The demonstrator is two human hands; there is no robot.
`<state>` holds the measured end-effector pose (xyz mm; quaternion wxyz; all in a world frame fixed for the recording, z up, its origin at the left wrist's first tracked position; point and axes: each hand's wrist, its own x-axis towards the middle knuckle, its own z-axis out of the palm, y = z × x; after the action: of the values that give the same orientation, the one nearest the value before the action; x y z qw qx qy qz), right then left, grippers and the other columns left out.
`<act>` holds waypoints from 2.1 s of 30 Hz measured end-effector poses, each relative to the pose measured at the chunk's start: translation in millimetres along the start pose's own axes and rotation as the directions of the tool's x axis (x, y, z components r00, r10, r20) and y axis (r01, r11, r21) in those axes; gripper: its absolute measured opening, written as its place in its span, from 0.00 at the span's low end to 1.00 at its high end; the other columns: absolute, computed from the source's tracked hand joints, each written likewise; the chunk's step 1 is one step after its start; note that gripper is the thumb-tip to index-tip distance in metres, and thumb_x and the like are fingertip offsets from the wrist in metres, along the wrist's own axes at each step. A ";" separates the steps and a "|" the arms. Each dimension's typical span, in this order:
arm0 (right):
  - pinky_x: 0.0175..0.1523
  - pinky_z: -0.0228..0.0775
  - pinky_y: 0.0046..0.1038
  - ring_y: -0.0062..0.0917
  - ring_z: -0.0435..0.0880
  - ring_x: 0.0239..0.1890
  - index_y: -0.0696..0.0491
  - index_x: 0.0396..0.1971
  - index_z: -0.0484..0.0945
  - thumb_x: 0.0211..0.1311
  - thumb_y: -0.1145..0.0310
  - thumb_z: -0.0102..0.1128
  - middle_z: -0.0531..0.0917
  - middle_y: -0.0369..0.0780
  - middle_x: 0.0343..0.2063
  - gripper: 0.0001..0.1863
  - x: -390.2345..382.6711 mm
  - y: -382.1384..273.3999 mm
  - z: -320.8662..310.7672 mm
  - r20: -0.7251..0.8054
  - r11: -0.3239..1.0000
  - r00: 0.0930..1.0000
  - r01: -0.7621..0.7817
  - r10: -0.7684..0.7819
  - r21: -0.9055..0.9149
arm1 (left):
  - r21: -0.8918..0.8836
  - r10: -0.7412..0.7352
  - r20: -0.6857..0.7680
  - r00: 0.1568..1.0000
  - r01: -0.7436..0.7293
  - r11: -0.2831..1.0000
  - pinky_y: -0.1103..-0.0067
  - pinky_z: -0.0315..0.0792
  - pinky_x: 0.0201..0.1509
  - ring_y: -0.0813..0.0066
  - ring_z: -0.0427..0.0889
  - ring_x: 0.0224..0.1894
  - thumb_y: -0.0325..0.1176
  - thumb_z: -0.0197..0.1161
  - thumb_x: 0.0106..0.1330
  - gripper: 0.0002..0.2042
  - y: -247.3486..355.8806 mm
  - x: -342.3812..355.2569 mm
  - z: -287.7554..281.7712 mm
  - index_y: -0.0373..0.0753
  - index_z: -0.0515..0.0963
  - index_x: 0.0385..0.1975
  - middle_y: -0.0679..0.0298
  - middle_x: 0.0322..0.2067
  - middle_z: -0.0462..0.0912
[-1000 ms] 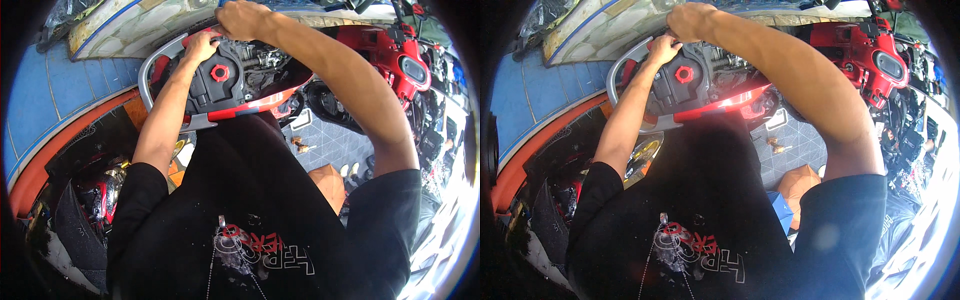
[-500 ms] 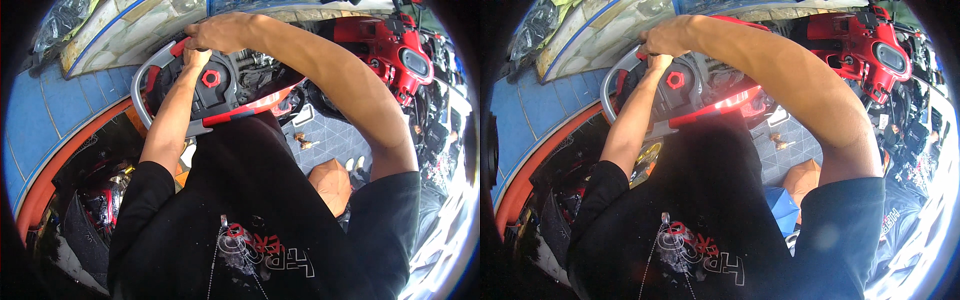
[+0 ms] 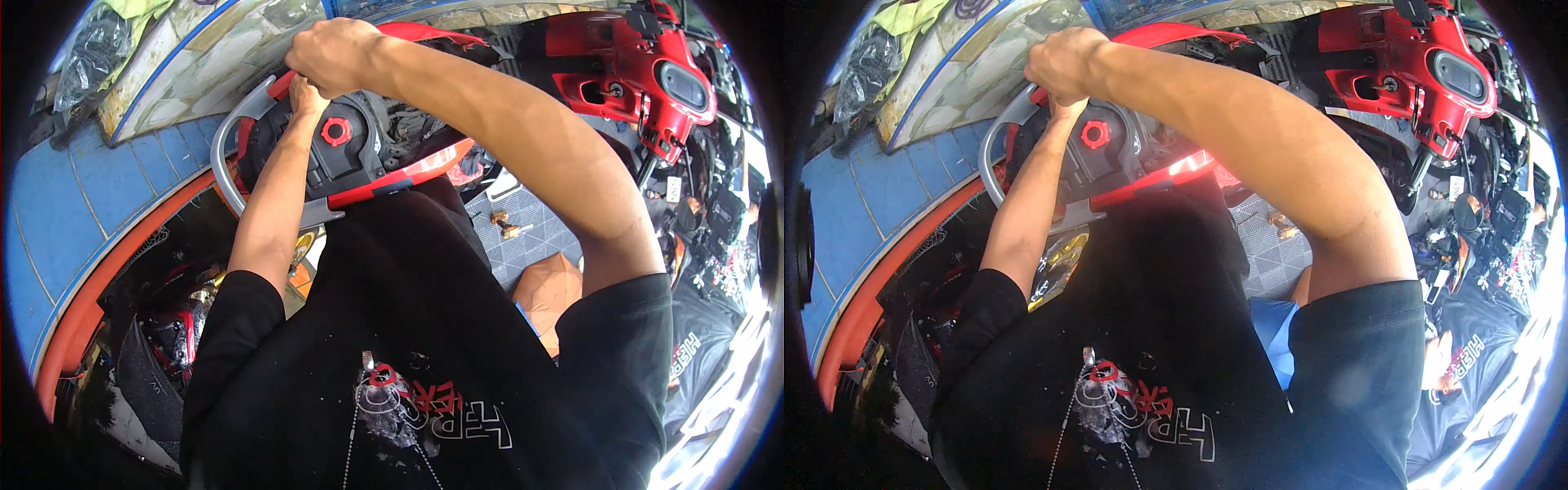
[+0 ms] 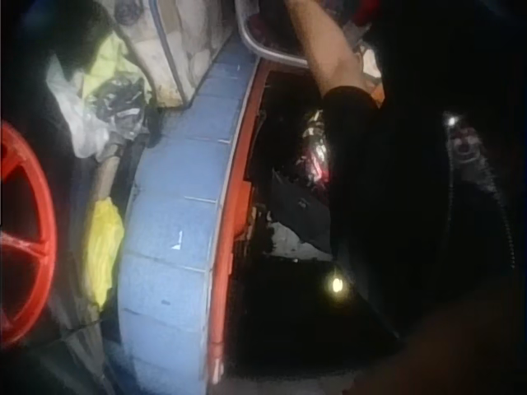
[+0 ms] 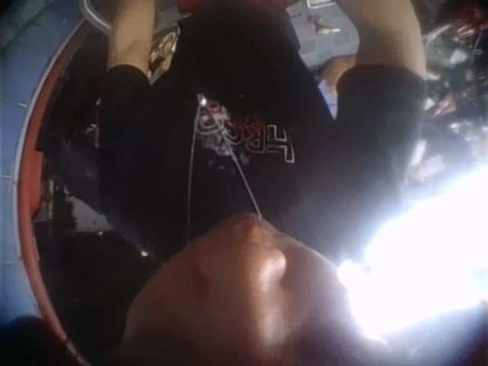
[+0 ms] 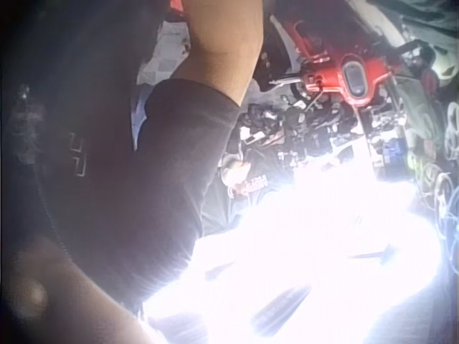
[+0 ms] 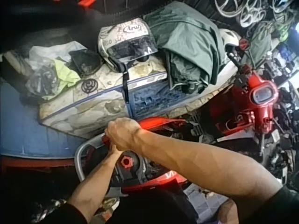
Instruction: The person uses a screwdriver to loosen and remove screws from the inner plastic base of a red motorcycle seat, then reaches into the storage compartment to handle a cloth and a long black rod.
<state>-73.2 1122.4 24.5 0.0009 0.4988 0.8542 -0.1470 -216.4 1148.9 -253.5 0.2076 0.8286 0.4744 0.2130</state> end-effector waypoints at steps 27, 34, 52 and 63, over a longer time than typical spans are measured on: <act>0.38 0.80 0.37 0.36 0.87 0.34 0.51 0.28 0.86 0.43 0.69 0.67 0.86 0.43 0.27 0.09 8.2 -33.4 -26.9 0.012 0.934 0.934 -0.356 0.356 -0.023 | 0.035 0.132 0.028 0.991 -0.133 0.990 0.60 0.76 0.43 0.48 0.83 0.37 0.39 0.68 0.54 0.10 9.6 14.7 0.0 0.40 0.84 0.31 0.54 0.31 0.85; 0.44 0.79 0.37 0.42 0.85 0.35 0.57 0.32 0.84 0.46 0.58 0.69 0.84 0.48 0.26 0.18 -173.3 -105.2 -66.2 -0.178 0.697 0.674 -0.679 0.717 0.231 | -0.028 0.103 0.185 0.977 -0.099 0.995 0.63 0.75 0.43 0.51 0.84 0.37 0.39 0.65 0.60 0.10 6.3 7.5 -21.6 0.41 0.85 0.35 0.53 0.33 0.85; 0.30 0.72 0.23 0.19 0.83 0.30 0.50 0.44 0.75 0.66 0.59 0.59 0.85 0.35 0.35 0.13 -519.0 -484.5 361.5 0.926 -0.771 -0.110 0.524 0.362 0.364 | -0.299 0.217 0.913 0.346 0.205 0.932 0.80 0.68 0.35 0.83 0.70 0.29 0.36 0.65 0.66 0.10 175.2 -147.1 -58.7 0.38 0.76 0.27 0.72 0.22 0.73; 0.25 0.70 0.25 0.21 0.80 0.22 0.63 0.41 0.75 0.65 0.59 0.59 0.82 0.40 0.23 0.19 -686.5 -361.8 567.1 0.844 -0.843 -0.270 0.158 0.464 0.514 | -0.010 -0.009 0.998 -0.056 -0.326 0.945 0.71 0.74 0.45 0.62 0.84 0.36 0.41 0.67 0.55 0.12 297.6 -432.7 199.6 0.37 0.83 0.30 0.54 0.30 0.85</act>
<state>-118.9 228.6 -325.8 -0.4090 0.7329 -0.3761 -0.3926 -97.7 604.1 -322.9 0.3589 0.7937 0.1002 -0.4809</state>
